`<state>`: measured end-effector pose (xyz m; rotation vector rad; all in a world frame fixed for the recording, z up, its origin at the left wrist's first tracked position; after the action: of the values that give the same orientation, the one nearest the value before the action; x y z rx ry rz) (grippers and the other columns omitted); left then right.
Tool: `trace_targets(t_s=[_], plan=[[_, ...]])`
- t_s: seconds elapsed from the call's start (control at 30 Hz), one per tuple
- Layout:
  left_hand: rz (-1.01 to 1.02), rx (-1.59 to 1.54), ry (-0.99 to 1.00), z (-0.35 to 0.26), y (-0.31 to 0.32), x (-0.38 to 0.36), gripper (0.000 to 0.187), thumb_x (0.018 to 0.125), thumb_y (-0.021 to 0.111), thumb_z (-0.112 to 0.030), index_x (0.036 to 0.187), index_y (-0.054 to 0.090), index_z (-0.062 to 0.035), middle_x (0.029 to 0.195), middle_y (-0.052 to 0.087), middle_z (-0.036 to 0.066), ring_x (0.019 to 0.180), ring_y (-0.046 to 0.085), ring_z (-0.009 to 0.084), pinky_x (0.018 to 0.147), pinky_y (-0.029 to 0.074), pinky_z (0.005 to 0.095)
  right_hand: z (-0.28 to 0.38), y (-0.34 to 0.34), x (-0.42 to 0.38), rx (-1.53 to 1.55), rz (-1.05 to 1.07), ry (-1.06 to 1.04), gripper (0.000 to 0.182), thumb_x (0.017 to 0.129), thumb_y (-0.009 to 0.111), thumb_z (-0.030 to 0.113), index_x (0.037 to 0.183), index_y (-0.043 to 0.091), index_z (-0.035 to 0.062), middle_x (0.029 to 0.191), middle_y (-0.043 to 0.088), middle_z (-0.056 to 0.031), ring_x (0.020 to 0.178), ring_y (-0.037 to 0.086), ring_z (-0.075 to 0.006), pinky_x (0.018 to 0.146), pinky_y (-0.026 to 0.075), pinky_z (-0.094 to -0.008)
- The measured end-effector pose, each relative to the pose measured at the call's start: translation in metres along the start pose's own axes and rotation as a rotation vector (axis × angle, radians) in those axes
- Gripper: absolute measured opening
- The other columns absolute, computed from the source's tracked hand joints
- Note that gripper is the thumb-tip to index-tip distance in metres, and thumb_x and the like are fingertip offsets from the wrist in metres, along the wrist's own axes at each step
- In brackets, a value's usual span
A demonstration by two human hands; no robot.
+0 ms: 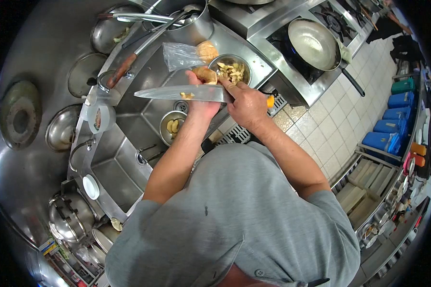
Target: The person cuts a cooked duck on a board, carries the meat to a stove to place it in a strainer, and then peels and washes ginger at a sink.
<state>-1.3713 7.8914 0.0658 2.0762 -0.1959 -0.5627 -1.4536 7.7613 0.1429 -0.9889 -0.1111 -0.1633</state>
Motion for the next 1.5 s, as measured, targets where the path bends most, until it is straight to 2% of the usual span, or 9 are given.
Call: trace_targets(t_s=[0.23,0.3,0.5,0.6,0.7,0.8,1.13,1.4,1.5], plan=[[-0.154,0.002,0.031,-0.007,0.015,-0.008,0.047,0.107,0.044,-0.054,0.117,0.058,-0.0095,0.105,0.061,0.002,0.101,0.059,0.0184,0.093,0.049,0.0361,-0.049,0.008,0.014,-0.102,-0.069,0.037,0.058,0.079,0.071,0.015,0.136,0.066,0.0232,0.088,0.067,-0.0081,0.078,0.070,-0.0318,0.071,0.058,-0.0447],[0.048,-0.009,-0.014,-0.008,0.009,-0.009,0.045,0.109,0.043,-0.050,0.117,0.059,-0.0087,0.107,0.062,0.002,0.099,0.059,0.0182,0.092,0.049,0.0340,-0.065,0.007,0.018,-0.110,-0.054,0.117,0.053,0.081,0.069,0.020,0.135,0.067,0.0213,0.091,0.070,-0.0101,0.077,0.072,-0.0315,0.068,0.059,-0.0445],[-0.124,0.017,-0.036,-0.004,0.015,-0.011,0.044,0.109,0.042,-0.050,0.113,0.061,-0.0106,0.104,0.063,0.003,0.094,0.059,0.0193,0.090,0.052,0.0374,-0.022,0.000,0.003,-0.031,-0.040,-0.023,0.054,0.079,0.070,0.018,0.133,0.067,0.0231,0.090,0.071,-0.0108,0.075,0.071,-0.0320,0.067,0.059,-0.0440],[0.104,-0.027,-0.120,0.000,0.003,0.001,0.043,0.100,0.059,-0.052,0.110,0.066,-0.0112,0.103,0.067,0.004,0.098,0.063,0.0227,0.091,0.052,0.0421,-0.020,0.002,0.002,-0.055,-0.021,-0.041,0.056,0.078,0.070,0.017,0.134,0.067,0.0225,0.092,0.071,-0.0119,0.075,0.071,-0.0328,0.067,0.059,-0.0448],[-0.182,-0.150,-0.067,-0.002,0.001,-0.003,0.043,0.101,0.058,-0.052,0.111,0.065,-0.0112,0.102,0.068,0.004,0.097,0.062,0.0221,0.089,0.052,0.0426,-0.053,0.011,0.010,-0.045,-0.116,0.051,0.058,0.076,0.069,0.011,0.134,0.068,0.0218,0.086,0.069,-0.0084,0.073,0.070,-0.0321,0.067,0.057,-0.0450],[0.070,0.162,-0.127,-0.007,0.011,-0.009,0.042,0.103,0.055,-0.052,0.111,0.065,-0.0116,0.103,0.068,0.002,0.097,0.065,0.0190,0.091,0.053,0.0408,-0.051,0.002,0.010,-0.041,-0.086,0.012,0.060,0.074,0.069,0.011,0.134,0.068,0.0227,0.086,0.068,-0.0079,0.074,0.070,-0.0326,0.067,0.057,-0.0454],[0.042,0.096,-0.238,-0.007,0.037,-0.021,0.043,0.104,0.053,-0.053,0.118,0.062,-0.0132,0.110,0.068,0.003,0.103,0.067,0.0178,0.095,0.054,0.0355,-0.022,-0.002,0.006,-0.056,-0.007,-0.074,0.060,0.075,0.072,0.017,0.134,0.067,0.0253,0.085,0.067,-0.0058,0.071,0.070,-0.0307,0.065,0.058,-0.0434],[0.154,0.037,-0.375,-0.008,0.003,-0.011,0.045,0.107,0.045,-0.052,0.115,0.059,-0.0104,0.099,0.062,0.008,0.078,0.055,0.0206,0.056,0.041,0.0304,-0.062,0.011,0.014,-0.095,-0.040,-0.025,0.056,0.076,0.071,0.016,0.131,0.069,0.0249,0.089,0.069,-0.0072,0.074,0.071,-0.0309,0.067,0.058,-0.0435],[0.129,0.040,-0.416,-0.012,0.000,-0.013,0.042,0.107,0.044,-0.049,0.111,0.059,-0.0094,0.092,0.058,0.007,0.074,0.051,0.0210,0.056,0.039,0.0298,-0.084,0.018,0.016,-0.106,-0.018,0.012,0.056,0.077,0.068,0.016,0.132,0.068,0.0247,0.092,0.070,-0.0082,0.079,0.071,-0.0314,0.071,0.058,-0.0441]])
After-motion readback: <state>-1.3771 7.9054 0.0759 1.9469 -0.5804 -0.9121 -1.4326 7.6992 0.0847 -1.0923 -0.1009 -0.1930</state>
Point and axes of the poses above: each hand's wrist, its own x-axis towards the middle knuckle, its own y-axis out of the palm, z = x × y, the point moved 4 cm from there along x, towards the middle knuckle
